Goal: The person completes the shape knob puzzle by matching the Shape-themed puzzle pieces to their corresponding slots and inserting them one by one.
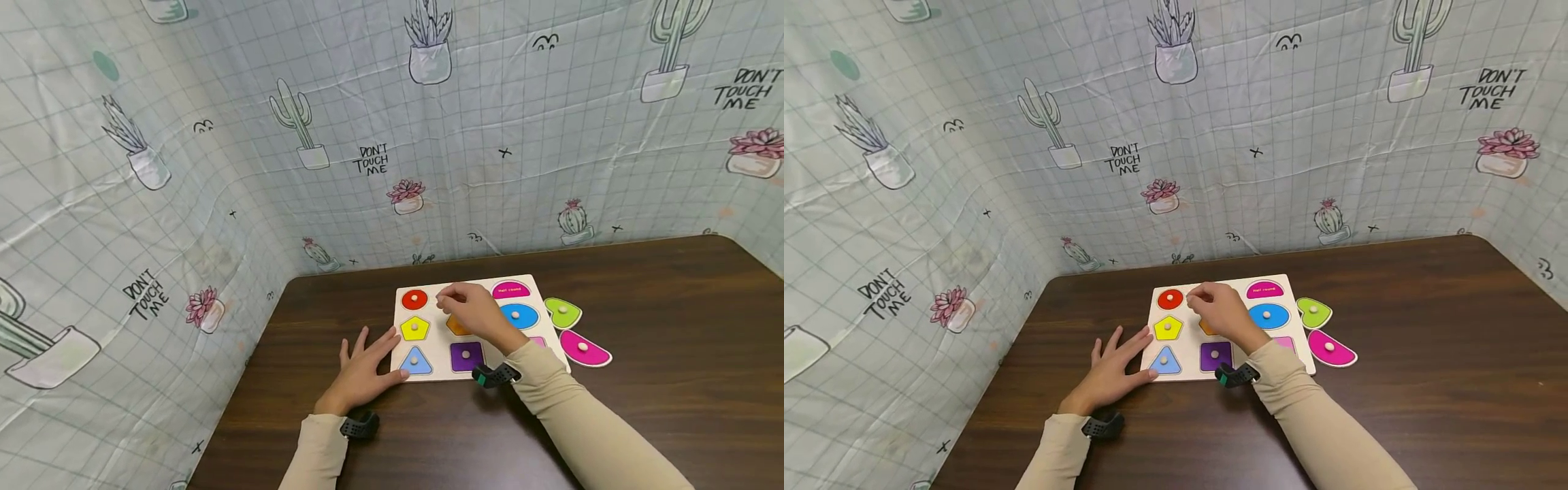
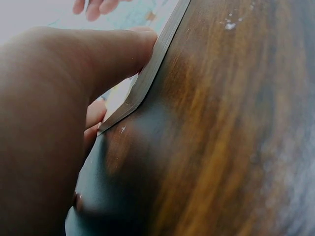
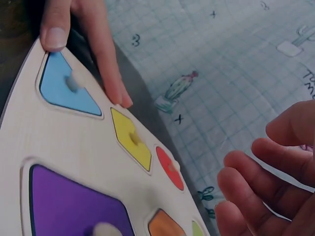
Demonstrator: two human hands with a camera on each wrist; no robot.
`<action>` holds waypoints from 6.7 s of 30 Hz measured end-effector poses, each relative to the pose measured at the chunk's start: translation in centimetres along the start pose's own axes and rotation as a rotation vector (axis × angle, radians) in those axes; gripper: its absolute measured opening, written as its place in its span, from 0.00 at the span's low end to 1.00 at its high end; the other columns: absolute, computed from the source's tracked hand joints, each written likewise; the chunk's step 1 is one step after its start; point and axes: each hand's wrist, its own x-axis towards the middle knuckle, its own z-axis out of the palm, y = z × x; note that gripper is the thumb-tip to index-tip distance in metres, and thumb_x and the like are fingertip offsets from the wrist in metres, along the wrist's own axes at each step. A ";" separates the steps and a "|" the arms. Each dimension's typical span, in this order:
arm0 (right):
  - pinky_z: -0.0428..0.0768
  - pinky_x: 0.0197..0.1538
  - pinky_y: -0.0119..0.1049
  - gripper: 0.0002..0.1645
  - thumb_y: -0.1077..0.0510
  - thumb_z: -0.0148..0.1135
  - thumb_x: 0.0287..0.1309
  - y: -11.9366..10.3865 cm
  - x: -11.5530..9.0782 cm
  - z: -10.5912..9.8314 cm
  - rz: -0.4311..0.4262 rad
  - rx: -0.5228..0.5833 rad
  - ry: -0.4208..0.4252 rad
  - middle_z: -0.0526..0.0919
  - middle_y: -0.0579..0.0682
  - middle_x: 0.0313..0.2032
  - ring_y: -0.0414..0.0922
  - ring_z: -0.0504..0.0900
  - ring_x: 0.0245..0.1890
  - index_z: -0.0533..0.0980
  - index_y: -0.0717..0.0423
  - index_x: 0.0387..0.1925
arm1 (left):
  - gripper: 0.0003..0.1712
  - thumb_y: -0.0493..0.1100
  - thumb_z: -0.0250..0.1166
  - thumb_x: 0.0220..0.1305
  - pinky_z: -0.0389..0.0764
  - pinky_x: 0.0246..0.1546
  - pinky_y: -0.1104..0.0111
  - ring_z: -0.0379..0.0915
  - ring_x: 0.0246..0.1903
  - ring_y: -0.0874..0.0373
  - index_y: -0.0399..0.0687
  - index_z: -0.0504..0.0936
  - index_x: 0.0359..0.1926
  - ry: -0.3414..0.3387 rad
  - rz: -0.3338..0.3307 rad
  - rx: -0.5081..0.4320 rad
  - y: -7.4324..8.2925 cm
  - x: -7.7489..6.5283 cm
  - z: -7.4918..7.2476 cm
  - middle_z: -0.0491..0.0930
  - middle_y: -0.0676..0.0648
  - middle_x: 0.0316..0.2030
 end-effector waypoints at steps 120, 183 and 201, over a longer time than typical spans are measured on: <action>0.71 0.59 0.63 0.15 0.54 0.66 0.65 12.0 -5.7 -17.1 -0.015 -0.392 -0.016 0.81 0.62 0.57 0.64 0.73 0.60 0.86 0.60 0.47 | 0.44 0.70 0.60 0.63 0.25 0.67 0.34 0.33 0.77 0.40 0.64 0.64 0.76 -0.006 -0.022 0.004 -0.1 0.0 0.2 0.55 0.60 0.76; 0.71 0.56 0.57 0.24 0.44 0.64 0.67 12.3 -6.0 -17.1 0.043 -0.268 0.122 0.80 0.65 0.57 0.64 0.73 0.59 0.83 0.62 0.47 | 0.43 0.69 0.60 0.63 0.24 0.66 0.34 0.32 0.77 0.39 0.63 0.64 0.76 -0.019 -0.032 0.002 0.2 0.0 0.1 0.55 0.59 0.76; 0.71 0.52 0.51 0.23 0.46 0.64 0.67 12.2 -6.2 -17.0 0.013 -0.283 0.166 0.83 0.66 0.52 0.62 0.76 0.55 0.84 0.62 0.49 | 0.44 0.70 0.60 0.63 0.24 0.67 0.34 0.33 0.77 0.40 0.63 0.64 0.76 -0.004 -0.022 0.008 0.0 0.0 0.2 0.55 0.60 0.76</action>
